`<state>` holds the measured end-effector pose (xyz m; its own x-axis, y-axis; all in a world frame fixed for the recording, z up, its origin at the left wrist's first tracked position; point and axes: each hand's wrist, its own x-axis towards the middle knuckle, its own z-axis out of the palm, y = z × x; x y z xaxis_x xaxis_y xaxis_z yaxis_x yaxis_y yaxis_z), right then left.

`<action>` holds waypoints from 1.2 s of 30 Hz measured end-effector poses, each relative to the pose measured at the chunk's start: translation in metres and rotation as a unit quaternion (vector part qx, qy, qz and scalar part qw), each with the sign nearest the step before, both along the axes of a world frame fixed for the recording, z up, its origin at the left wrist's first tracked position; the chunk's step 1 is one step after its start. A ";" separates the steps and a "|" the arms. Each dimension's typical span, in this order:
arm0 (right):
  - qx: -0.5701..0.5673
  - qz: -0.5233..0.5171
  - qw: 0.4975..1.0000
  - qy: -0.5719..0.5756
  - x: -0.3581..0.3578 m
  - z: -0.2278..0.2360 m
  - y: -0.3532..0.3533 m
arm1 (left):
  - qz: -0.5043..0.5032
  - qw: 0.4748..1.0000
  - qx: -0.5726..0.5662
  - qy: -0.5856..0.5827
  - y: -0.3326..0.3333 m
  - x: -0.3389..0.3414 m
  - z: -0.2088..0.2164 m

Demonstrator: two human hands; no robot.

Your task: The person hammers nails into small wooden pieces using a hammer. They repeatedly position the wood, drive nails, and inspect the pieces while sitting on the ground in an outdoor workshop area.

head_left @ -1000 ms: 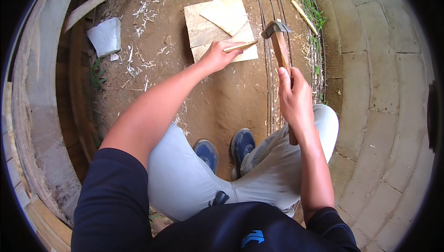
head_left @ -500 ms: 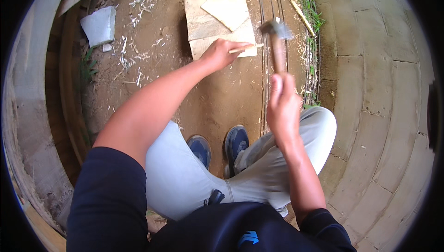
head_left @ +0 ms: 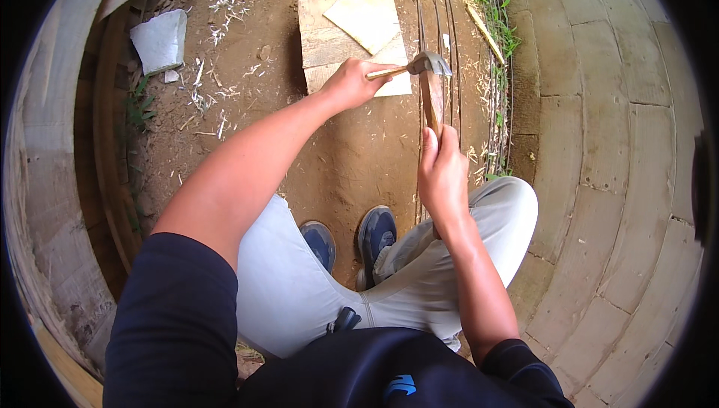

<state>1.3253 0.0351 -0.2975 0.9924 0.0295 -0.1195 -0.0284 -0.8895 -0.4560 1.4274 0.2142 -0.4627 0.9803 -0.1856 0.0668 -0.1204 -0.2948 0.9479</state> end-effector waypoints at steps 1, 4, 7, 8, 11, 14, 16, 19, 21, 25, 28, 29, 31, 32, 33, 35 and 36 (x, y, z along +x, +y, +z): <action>0.000 0.007 1.000 0.008 0.000 0.003 0.003 | 0.004 1.000 0.012 0.011 0.001 -0.001 0.001; 0.069 0.003 0.991 -0.114 0.003 0.031 0.010 | 0.007 1.000 0.009 0.002 0.008 -0.003 -0.001; 0.101 0.001 0.974 -0.201 0.001 0.024 0.008 | 0.007 1.000 0.006 0.015 0.007 -0.004 0.002; 0.102 -0.004 0.975 -0.199 -0.003 0.007 0.001 | 0.005 1.000 0.007 0.024 0.004 -0.002 0.006; -0.010 0.045 0.999 -0.025 0.000 -0.015 0.000 | 0.015 0.999 0.032 0.018 -0.001 -0.002 0.007; 0.027 0.035 0.999 -0.027 0.002 0.007 0.015 | 0.032 0.998 0.036 0.030 0.005 0.000 -0.006; 0.071 0.021 0.995 -0.072 0.001 0.020 0.018 | 0.027 0.999 0.017 0.010 0.006 -0.001 -0.002; 0.059 -0.029 0.996 -0.067 -0.001 0.006 0.013 | 0.026 0.999 0.011 0.028 0.004 -0.002 0.002; -0.009 0.036 0.999 -0.036 0.006 -0.008 0.009 | 0.026 0.998 0.016 0.053 0.000 -0.001 0.003; 0.048 -0.017 0.998 -0.044 0.006 0.021 0.013 | 0.028 0.999 0.020 0.040 0.007 -0.003 0.004; 0.063 -0.036 0.994 -0.077 0.007 0.021 0.015 | 0.016 0.998 0.006 0.056 0.008 -0.004 0.006; 0.008 -0.018 1.000 -0.018 0.008 0.008 0.009 | 0.017 0.999 0.001 0.045 0.007 -0.007 0.005; -0.043 0.075 0.995 -0.051 0.013 -0.016 -0.001 | 0.025 0.999 -0.019 -0.004 0.001 -0.003 0.002; -0.030 0.041 0.998 -0.040 0.011 -0.016 -0.008 | 0.021 1.000 -0.014 0.003 0.000 0.000 -0.001; -0.012 0.015 0.999 -0.026 0.013 -0.001 0.001 | 0.024 1.000 -0.005 0.014 0.003 0.000 -0.002; 0.049 -0.037 0.997 -0.056 0.010 0.014 0.009 | 0.023 0.998 0.012 0.049 0.008 -0.005 -0.001; 0.094 -0.043 0.986 -0.130 0.009 0.015 0.009 | 0.018 0.997 0.015 0.067 0.008 -0.003 0.008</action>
